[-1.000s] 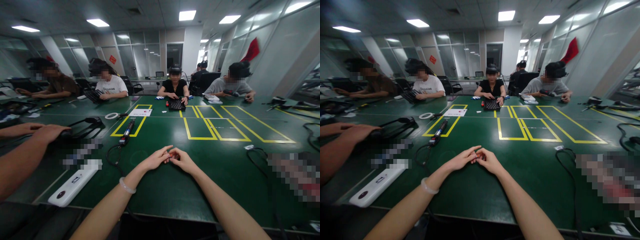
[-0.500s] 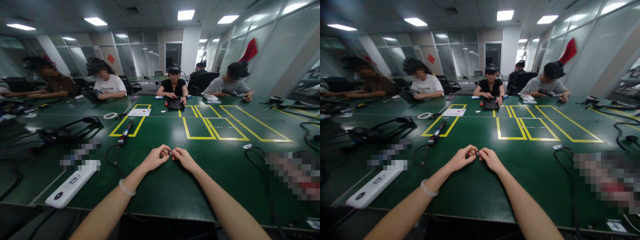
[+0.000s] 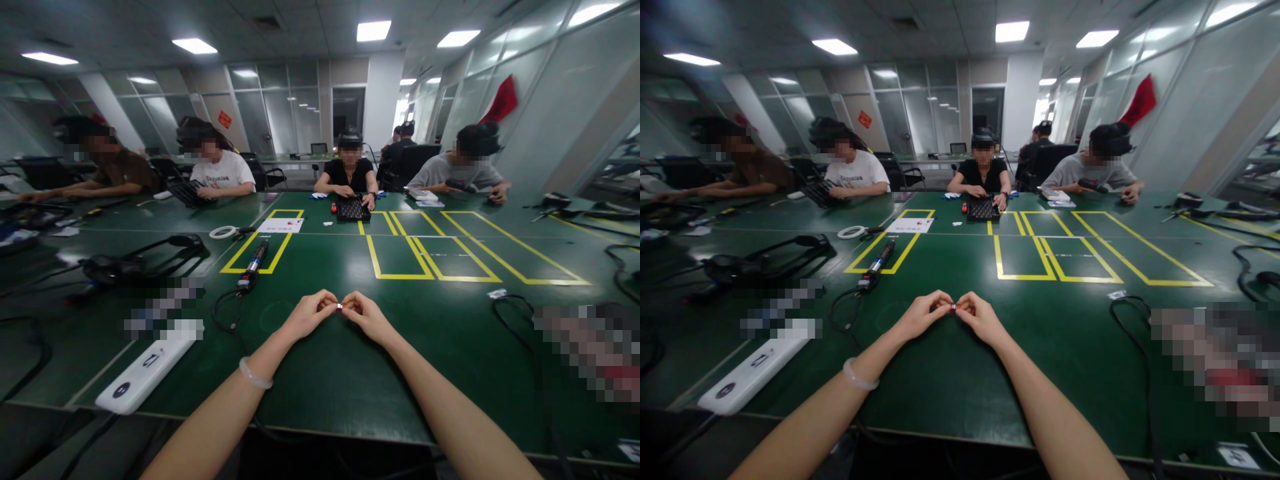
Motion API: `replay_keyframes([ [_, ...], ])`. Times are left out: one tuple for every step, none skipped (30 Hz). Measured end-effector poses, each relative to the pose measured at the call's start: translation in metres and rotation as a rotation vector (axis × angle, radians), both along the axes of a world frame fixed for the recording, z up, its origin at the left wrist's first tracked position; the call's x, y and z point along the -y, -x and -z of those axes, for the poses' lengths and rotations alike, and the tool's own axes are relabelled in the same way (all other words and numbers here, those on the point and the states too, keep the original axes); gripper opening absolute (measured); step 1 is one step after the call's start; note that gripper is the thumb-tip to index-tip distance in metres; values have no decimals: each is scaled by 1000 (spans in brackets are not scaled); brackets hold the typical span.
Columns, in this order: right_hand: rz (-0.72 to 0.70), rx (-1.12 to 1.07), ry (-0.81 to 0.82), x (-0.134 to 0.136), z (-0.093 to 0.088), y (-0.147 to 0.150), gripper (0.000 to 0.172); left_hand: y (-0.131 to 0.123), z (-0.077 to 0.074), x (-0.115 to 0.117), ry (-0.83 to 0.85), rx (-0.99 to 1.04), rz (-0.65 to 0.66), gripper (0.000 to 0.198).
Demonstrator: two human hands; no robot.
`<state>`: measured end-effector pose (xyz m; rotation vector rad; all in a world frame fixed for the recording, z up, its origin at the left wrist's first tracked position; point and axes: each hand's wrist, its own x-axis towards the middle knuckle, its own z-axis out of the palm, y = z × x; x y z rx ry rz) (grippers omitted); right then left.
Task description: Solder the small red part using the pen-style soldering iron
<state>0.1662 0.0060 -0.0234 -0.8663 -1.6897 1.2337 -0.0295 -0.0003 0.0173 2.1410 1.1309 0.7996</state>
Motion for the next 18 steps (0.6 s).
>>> replay_keyframes([
  [3, 2, -2, 0, 0, -1, 26, 4, -1, -4, -66, -31, -55, 30],
  [6, 5, -1, 0, -1, -1, 26, 10, -2, -9, -145, -73, -130, 31],
  [8, 10, 2, 0, -1, -2, 27, 18, -3, -15, -223, -127, -220, 32],
  [10, 14, 8, 0, -1, -3, 27, 28, -5, -23, -288, -192, -317, 34],
  [11, 16, 15, 1, -1, -4, 28, 41, -6, -31, -330, -273, -410, 37],
  [11, 17, 20, 1, -1, -4, 28, 55, -8, -39, -346, -365, -508, 41],
  [10, 17, 23, 1, -1, -4, 29, 71, -10, -47, -346, -455, -610, 48],
  [9, 18, 22, 1, -1, -5, 28, 88, -11, -55, -334, -536, -708, 55],
  [7, 21, 21, 2, -1, -5, 28, 105, -13, -62, -306, -606, -794, 63],
  [5, 26, 19, 2, 0, -5, 28, 121, -14, -68, -258, -667, -859, 70],
  [5, 31, 16, 2, 0, -5, 27, 137, -15, -74, -187, -717, -891, 75],
  [5, 35, 15, 1, 1, -4, 27, 150, -15, -78, -85, -758, -889, 77],
  [4, 38, 15, 1, 1, -4, 26, 162, -15, -82, 13, -788, -867, 77],
  [2, 39, 15, 1, 1, -4, 26, 171, -14, -85, 92, -808, -834, 74],
  [-1, 39, 16, 1, 1, -4, 26, 178, -12, -87, 144, -820, -802, 70],
  [-2, 39, 16, 1, 1, -4, 25, 183, -10, -89, 164, -825, -784, 66],
  [-3, 40, 17, 2, 1, -4, 25, 186, -8, -90, 161, -824, -778, 62],
  [-2, 43, 18, 2, 0, -3, 25, 187, -6, -91, 150, -819, -783, 60],
])
